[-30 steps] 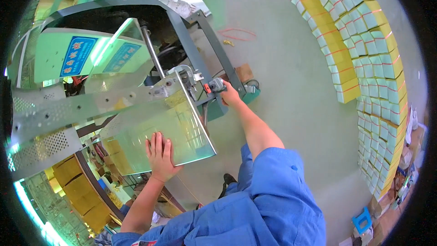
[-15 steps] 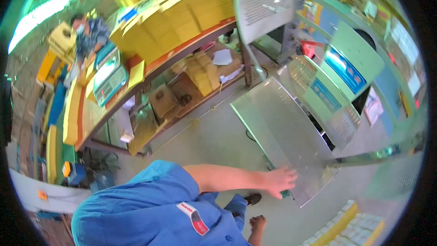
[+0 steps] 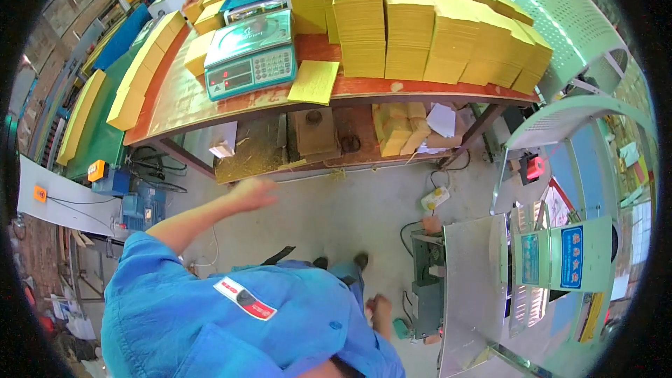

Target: Weighing stacks of yellow paper on a scale and then using an industrial strapping machine to secure the stacks.

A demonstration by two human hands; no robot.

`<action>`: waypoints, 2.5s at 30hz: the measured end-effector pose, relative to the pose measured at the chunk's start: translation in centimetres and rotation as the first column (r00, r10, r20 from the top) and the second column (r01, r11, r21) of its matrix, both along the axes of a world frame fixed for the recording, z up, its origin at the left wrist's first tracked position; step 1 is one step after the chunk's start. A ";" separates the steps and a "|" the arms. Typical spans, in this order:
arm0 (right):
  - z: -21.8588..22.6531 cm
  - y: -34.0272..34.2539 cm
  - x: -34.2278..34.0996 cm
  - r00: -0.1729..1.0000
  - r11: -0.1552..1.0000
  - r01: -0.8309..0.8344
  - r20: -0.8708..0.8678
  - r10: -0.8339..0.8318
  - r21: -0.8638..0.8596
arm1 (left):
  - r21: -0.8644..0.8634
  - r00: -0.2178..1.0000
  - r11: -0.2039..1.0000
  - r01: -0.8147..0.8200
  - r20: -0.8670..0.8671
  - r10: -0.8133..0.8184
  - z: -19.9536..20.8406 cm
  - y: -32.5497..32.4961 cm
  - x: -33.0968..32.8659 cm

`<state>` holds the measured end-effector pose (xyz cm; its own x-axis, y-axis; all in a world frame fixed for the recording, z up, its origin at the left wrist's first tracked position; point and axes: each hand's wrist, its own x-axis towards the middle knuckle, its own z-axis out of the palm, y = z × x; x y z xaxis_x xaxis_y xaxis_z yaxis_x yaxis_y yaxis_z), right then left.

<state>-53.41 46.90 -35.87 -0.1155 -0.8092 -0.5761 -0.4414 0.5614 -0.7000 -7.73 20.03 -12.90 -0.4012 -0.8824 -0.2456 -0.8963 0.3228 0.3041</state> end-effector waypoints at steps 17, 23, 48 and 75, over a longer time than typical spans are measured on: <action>24.4 -47.2 17.5 0.578 0.942 -0.287 0.754 0.313 -0.171 | 0.392 -0.059 0.454 -0.800 -0.804 0.592 5.5 -9.9 1.5; 28.8 -51.6 20.1 0.562 0.888 -0.350 0.691 0.454 -0.299 | 0.504 -0.377 0.232 -0.832 -0.820 0.430 7.8 -10.3 11.5; 25.9 -50.1 30.4 0.866 0.842 0.476 0.301 -0.398 -0.255 | -0.468 0.897 0.845 -0.260 0.207 0.391 10.4 -37.2 38.8; 28.1 -53.3 32.9 0.843 0.721 0.529 0.177 -0.508 -0.447 | -0.293 0.797 0.753 0.589 0.058 -0.601 12.1 -52.5 9.4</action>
<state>-20.53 -6.43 -7.77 -0.5829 -0.7959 -0.1637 -0.1444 0.2998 -0.9430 1.68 -32.44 -0.79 -0.8724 -0.4887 0.0008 -0.4836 0.8634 0.1438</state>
